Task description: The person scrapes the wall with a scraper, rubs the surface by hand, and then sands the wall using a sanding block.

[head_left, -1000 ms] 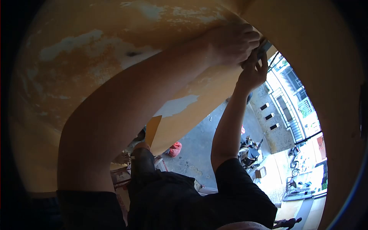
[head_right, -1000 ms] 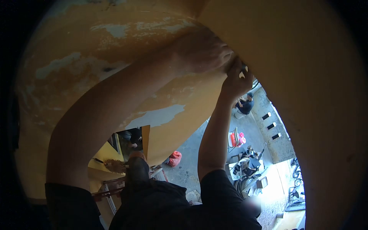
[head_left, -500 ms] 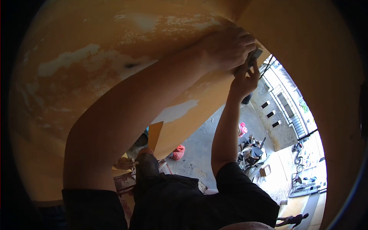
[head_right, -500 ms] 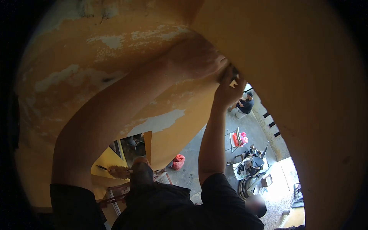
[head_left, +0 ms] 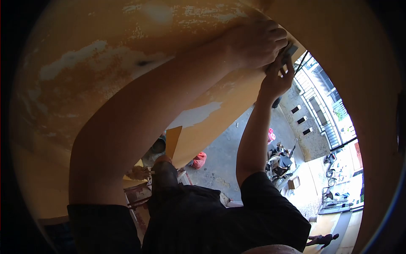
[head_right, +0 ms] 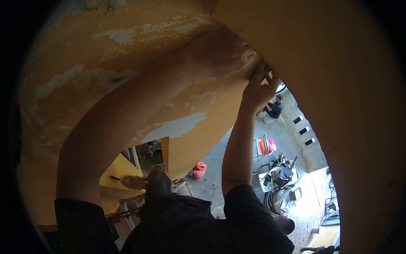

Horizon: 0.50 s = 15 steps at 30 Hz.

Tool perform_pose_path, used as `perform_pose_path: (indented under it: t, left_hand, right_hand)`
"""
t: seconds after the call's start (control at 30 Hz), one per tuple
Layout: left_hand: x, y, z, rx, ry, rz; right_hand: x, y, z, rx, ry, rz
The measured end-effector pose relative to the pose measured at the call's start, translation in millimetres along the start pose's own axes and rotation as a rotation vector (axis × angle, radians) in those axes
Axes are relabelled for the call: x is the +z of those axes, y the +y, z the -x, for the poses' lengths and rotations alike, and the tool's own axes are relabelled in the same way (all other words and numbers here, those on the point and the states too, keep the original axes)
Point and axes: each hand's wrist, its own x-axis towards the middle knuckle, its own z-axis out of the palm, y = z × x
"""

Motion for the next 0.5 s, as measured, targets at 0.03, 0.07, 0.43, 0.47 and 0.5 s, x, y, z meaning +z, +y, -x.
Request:
perform_pose_path:
  t: [0.03, 0.07, 0.43, 0.47, 0.5]
  left_hand:
    - [0.0, -1.9, 0.7, 0.002, 0.025, 0.048]
    - [-0.3, -3.1, -0.5, 0.001, 0.022, 0.039]
    - [1.9, -1.3, -1.3, -0.023, -0.001, 0.041]
    - [1.2, -0.6, 0.5, -0.029, -0.005, 0.048]
    - [0.0, -0.9, 1.8, -0.011, -0.021, 0.032]
  right_hand:
    - [-1.3, -1.7, 8.9, -0.056, 0.001, 0.05]
    - [-4.5, -5.5, 13.9, -0.038, -0.026, 0.092]
    - [-1.2, -11.3, 9.9, -0.101, -0.052, 0.093]
    - [2.2, -10.5, 2.5, -0.035, -0.056, -0.074]
    - [2.0, -15.2, -2.0, -0.032, -0.06, -0.064]
